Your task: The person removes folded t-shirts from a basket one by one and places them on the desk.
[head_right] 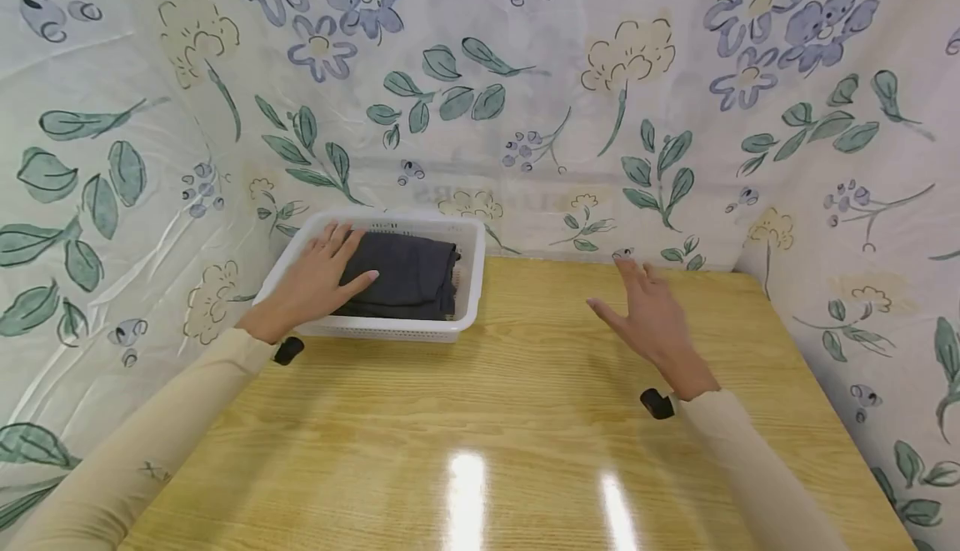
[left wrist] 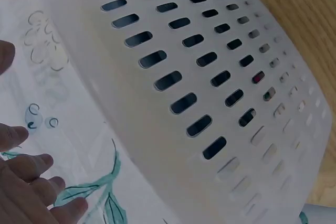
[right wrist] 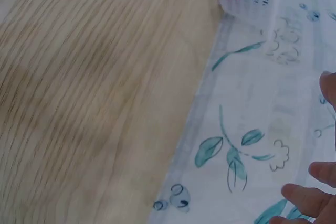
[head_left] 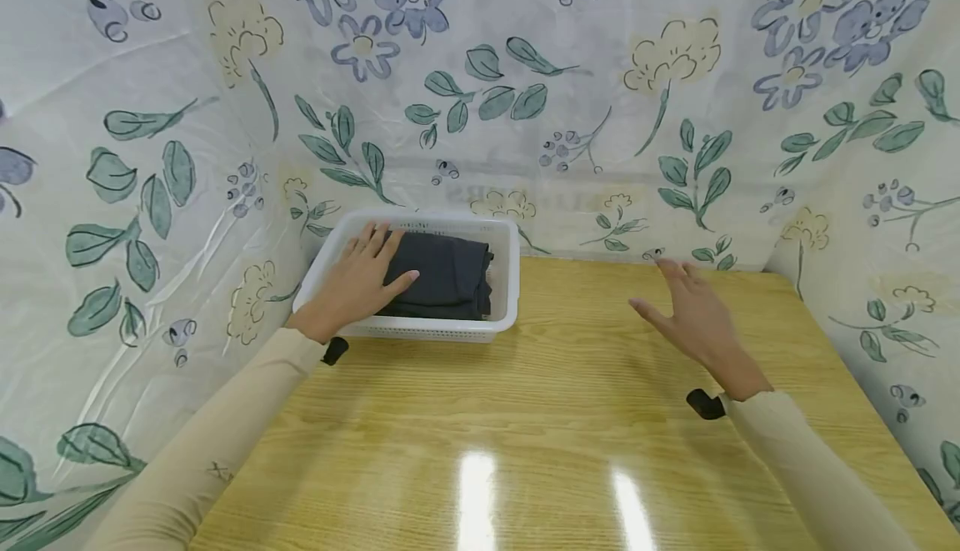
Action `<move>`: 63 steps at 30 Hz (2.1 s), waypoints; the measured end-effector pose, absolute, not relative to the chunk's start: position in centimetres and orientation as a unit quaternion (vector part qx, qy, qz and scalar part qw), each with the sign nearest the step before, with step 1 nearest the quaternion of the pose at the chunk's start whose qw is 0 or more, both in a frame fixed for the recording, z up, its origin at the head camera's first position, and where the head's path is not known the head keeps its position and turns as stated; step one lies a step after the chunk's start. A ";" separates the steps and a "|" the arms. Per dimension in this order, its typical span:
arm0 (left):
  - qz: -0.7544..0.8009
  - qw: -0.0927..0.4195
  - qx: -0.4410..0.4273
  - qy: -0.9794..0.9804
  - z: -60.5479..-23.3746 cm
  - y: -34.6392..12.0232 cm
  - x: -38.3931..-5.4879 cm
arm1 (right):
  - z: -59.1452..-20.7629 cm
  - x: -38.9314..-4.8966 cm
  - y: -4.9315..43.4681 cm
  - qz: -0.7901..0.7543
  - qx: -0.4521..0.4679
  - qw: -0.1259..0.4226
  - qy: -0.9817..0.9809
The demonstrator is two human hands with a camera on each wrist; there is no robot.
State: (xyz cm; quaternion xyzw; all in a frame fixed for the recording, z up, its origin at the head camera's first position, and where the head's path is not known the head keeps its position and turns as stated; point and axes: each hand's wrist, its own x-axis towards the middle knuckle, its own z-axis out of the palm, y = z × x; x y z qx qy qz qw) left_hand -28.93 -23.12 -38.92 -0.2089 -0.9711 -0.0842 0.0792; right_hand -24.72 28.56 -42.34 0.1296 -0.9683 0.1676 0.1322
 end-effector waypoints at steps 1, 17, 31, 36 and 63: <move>-0.089 0.080 -0.208 -0.971 -38.9 -23.2 -29.0 | -42.5 -24.9 28.3 0.168 0.131 0.135 -0.968; -0.169 0.090 -0.170 -0.967 -38.8 -24.6 -29.6 | -42.6 -26.2 22.8 0.230 0.156 0.123 -0.953; -0.204 0.037 -0.133 -0.969 -39.2 -27.2 -31.0 | -41.9 -27.6 15.2 0.330 0.189 0.103 -0.919; -0.239 0.004 -0.099 -0.966 -39.5 -28.0 -31.7 | -41.5 -28.0 12.8 0.355 0.188 0.082 -0.912; -0.327 -0.127 -0.058 -0.935 -38.7 -28.5 -32.9 | -41.1 -30.2 4.4 0.350 0.202 0.009 -0.915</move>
